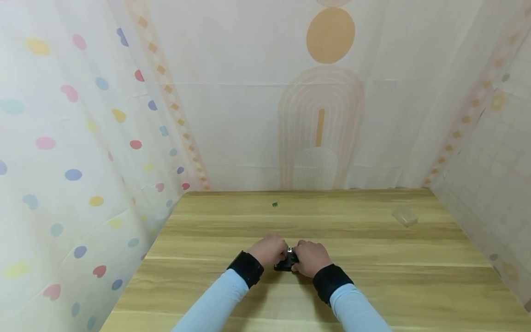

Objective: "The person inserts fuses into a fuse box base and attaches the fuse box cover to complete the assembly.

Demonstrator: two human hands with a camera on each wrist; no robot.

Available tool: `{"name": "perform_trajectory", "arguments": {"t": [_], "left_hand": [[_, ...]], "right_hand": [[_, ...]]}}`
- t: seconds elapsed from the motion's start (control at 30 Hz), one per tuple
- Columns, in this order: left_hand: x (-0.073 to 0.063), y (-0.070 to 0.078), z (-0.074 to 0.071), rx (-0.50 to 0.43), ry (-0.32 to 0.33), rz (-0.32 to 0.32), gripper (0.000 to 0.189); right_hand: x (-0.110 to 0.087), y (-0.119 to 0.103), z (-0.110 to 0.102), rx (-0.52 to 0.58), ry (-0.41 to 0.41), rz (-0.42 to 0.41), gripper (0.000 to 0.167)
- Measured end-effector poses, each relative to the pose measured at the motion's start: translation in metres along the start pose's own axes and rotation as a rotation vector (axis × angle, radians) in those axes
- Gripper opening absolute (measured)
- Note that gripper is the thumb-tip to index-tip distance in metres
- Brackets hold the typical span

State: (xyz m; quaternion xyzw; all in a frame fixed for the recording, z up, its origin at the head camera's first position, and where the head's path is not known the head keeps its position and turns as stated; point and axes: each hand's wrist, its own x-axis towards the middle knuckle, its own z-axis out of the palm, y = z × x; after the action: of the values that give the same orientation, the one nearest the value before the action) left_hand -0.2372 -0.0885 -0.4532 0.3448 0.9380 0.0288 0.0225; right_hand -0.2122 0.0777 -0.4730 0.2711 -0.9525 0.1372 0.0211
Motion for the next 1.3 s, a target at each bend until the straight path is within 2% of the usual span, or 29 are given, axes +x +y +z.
{"name": "perform_trajectory", "arguments": {"t": [0.23,0.47,0.73,1.03,1.3], "left_hand": [[0.0023,-0.0006,0.0012,-0.005,-0.016,0.006,0.016],[0.0045,0.0038,-0.0004,0.063,-0.006,-0.007,0.019],[0.0049,0.0030,0.0016,0.059,-0.006,-0.016,0.019],[0.0047,0.0024,0.0016,0.051,0.002,-0.012,0.022],[0.0037,0.0025,0.0011,0.086,-0.012,0.001,0.018]], "right_hand": [[-0.0007,0.0004,0.0010,0.000,0.000,-0.012,0.026],[0.0002,0.0010,-0.0002,-0.022,0.009,-0.016,0.026],[-0.0010,-0.0011,-0.0039,-0.015,0.014,-0.032,0.026],[-0.0011,-0.0019,-0.0045,-0.013,0.007,-0.012,0.027],[-0.0016,-0.0027,-0.0046,-0.011,0.002,-0.007,0.027]]}}
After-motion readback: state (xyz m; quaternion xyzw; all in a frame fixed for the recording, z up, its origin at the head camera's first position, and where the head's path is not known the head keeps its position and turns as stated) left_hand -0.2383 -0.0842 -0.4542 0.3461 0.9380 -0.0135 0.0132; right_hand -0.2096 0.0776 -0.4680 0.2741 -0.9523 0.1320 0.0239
